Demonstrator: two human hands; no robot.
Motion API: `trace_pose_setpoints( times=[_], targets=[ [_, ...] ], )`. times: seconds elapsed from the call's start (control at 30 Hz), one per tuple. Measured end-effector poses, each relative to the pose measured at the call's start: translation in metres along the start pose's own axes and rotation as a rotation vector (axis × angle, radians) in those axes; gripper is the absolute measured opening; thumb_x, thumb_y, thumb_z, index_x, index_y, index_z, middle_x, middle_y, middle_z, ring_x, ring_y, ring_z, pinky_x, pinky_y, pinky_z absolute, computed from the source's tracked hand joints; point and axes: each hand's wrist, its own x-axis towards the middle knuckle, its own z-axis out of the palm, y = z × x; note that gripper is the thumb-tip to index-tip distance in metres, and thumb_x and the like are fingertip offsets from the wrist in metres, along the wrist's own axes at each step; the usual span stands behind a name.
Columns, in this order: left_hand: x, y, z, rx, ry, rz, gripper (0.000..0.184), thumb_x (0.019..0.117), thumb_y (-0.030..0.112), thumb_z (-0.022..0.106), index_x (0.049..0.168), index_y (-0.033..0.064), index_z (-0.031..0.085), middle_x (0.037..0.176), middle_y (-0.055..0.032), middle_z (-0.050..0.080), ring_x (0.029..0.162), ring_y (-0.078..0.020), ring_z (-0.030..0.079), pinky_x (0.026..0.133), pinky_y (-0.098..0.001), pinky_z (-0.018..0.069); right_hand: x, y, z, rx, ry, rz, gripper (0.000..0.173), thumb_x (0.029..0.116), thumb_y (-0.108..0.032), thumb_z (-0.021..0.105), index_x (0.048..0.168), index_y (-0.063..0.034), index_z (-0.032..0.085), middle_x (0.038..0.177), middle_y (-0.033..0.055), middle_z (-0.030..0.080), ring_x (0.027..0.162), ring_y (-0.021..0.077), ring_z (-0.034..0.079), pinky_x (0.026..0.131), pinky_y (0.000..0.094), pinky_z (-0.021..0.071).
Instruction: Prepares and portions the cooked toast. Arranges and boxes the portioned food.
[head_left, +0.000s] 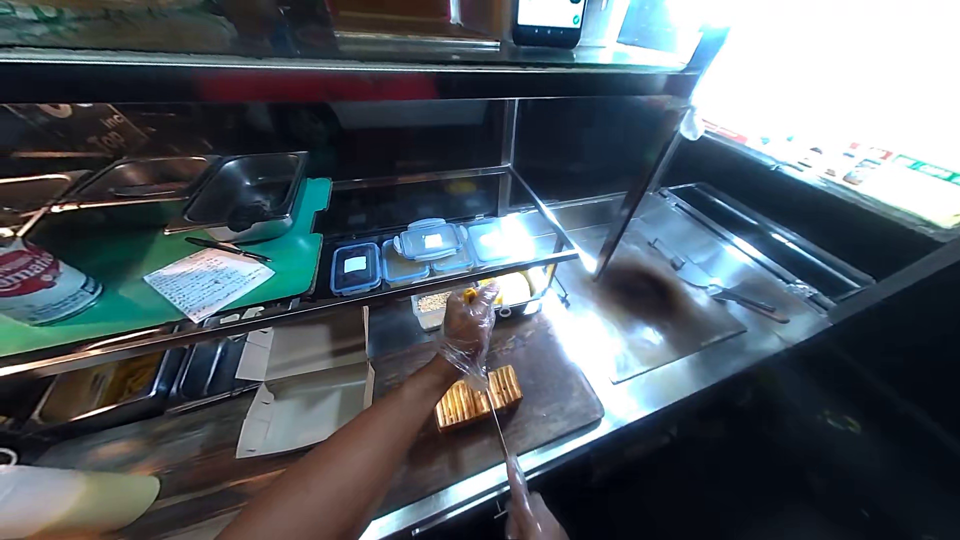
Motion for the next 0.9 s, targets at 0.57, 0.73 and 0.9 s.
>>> trace_pose_setpoints(
  times=[0.57, 0.73, 0.9],
  targets=[
    [-0.012, -0.033, -0.013, 0.246, -0.021, -0.092, 0.034, 0.1023, 0.042, 0.057, 0.083, 0.0151, 0.060, 0.059, 0.0005, 0.045, 0.049, -0.0106, 0.042, 0.048, -0.0289, 0.0389, 0.044, -0.034, -0.011, -0.181, -0.164, 0.136, 0.065, 0.1050, -0.020, 0.042, 0.165, -0.0329, 0.022, 0.122, 0.0182, 0.070, 0.098, 0.0355, 0.074, 0.084, 0.0557, 0.0594],
    [-0.006, -0.040, -0.015, 0.224, 0.008, -0.048, 0.038, 0.1014, 0.045, 0.058, 0.077, 0.0158, 0.060, 0.056, 0.0010, 0.044, 0.046, -0.0107, 0.041, 0.046, -0.0285, 0.0378, 0.081, -0.046, 0.009, -0.199, -0.165, 0.153, 0.065, 0.1072, -0.024, 0.042, 0.166, -0.0314, 0.015, 0.119, 0.0179, 0.072, 0.102, 0.0361, 0.073, 0.087, 0.0556, 0.0590],
    [-0.007, -0.043, -0.017, 0.257, 0.012, -0.021, 0.037, 0.1017, 0.043, 0.058, 0.077, 0.0158, 0.061, 0.056, 0.0012, 0.045, 0.046, -0.0103, 0.042, 0.046, -0.0281, 0.0383, 0.054, -0.030, 0.006, -0.177, -0.187, 0.154, 0.066, 0.1059, -0.022, 0.041, 0.166, -0.0334, 0.017, 0.124, 0.0197, 0.069, 0.098, 0.0370, 0.073, 0.084, 0.0575, 0.0587]
  ],
)
